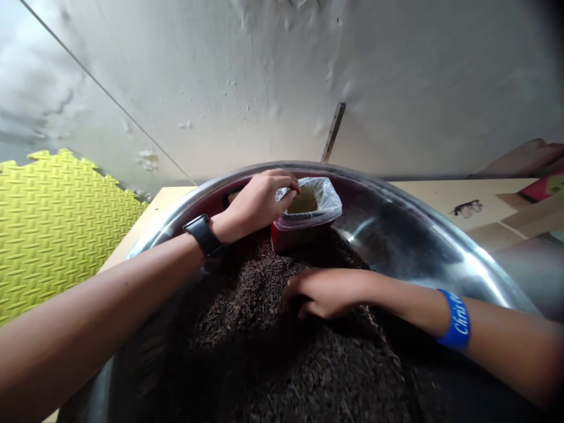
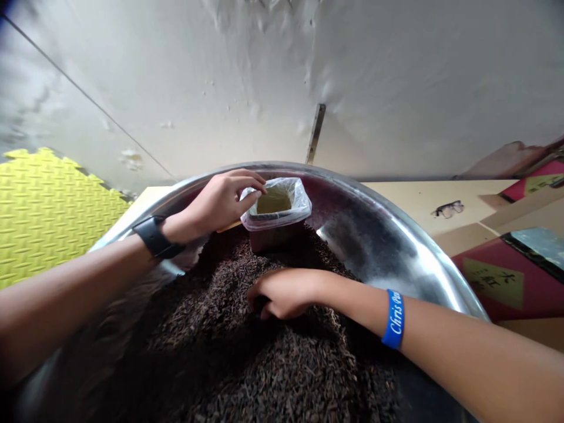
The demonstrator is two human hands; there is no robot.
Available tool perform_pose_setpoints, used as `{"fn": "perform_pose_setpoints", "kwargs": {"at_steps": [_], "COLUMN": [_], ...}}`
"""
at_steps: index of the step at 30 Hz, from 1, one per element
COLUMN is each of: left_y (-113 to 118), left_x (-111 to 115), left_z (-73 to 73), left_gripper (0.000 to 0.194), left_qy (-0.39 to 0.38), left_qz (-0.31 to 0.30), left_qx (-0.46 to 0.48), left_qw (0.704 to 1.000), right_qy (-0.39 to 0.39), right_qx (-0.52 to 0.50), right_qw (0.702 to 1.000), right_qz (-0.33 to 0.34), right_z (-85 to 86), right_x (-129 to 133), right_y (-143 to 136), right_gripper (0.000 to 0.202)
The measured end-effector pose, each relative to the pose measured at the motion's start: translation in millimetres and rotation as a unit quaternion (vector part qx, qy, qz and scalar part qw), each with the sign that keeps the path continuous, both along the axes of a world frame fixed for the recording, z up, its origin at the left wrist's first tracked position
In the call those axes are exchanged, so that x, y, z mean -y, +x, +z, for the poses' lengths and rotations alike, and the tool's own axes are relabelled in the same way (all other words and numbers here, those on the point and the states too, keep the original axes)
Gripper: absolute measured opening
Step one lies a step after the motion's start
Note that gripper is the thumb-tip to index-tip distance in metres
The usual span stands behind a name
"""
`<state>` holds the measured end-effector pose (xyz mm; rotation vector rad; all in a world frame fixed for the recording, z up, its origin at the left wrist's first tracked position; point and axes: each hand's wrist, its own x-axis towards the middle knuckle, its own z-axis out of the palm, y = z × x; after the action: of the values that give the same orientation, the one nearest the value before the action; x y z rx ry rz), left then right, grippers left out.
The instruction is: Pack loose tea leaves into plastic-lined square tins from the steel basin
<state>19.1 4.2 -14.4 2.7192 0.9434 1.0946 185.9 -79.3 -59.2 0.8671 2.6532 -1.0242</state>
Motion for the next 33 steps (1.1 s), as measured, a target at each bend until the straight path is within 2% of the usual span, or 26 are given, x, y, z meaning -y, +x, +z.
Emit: {"fn": "perform_pose_setpoints", "kwargs": {"at_steps": [3, 6, 9, 12, 15, 20, 25, 27, 29, 32, 33], "left_y": [1, 1, 1, 1, 2, -1, -5, -6, -6, -3, -2], "left_x": [2, 4, 4, 4, 5, 3, -16, -22, -22, -12, -8], "left_z": [3.4, 5.3, 4.7, 2.7, 1.5, -4.0, -22.6, -26.5, -24.5, -13.6, -9.7], "left_gripper": [0.02, 0.02, 0.021, 0.022, 0.022, 0.022, 0.044, 0.047, 0.045, 0.036, 0.032], "left_qy": [-0.003, -0.003, -0.008, -0.023, -0.026, 0.014, -0.023, -0.046, -0.048, -0.026, -0.02], "left_qz": [0.004, -0.001, -0.005, -0.005, -0.015, 0.0, 0.075, 0.077, 0.056, 0.012, -0.003], "left_qx": [-0.007, -0.021, -0.033, -0.049, -0.068, -0.052, -0.04, -0.043, -0.063, -0.109, -0.123], "left_qw": [1.0, 1.0, 0.999, 0.998, 0.997, 0.999, 0.996, 0.995, 0.995, 0.994, 0.992], "right_qy": [0.035, 0.082, 0.172, 0.276, 0.339, 0.37, 0.391, 0.405, 0.426, 0.459, 0.461], "right_qx": [-0.061, -0.149, -0.222, -0.264, -0.268, -0.258, -0.26, -0.259, -0.268, -0.29, -0.293], "right_qw": [0.998, 0.984, 0.954, 0.912, 0.884, 0.87, 0.856, 0.847, 0.831, 0.8, 0.797], "right_qz": [-0.004, -0.053, -0.106, -0.15, -0.178, -0.2, -0.215, -0.227, -0.235, -0.257, -0.258], "right_z": [12.3, 31.7, 51.3, 62.7, 64.8, 62.9, 63.5, 64.1, 65.1, 66.1, 65.7], "right_x": [-9, -15, -15, -16, -20, -26, -25, -23, -21, -18, -19], "right_y": [6, 14, 23, 32, 39, 44, 44, 44, 44, 42, 42], "right_gripper": [0.025, 0.02, 0.017, 0.02, 0.02, 0.016, 0.017, 0.019, 0.019, 0.016, 0.016]}}
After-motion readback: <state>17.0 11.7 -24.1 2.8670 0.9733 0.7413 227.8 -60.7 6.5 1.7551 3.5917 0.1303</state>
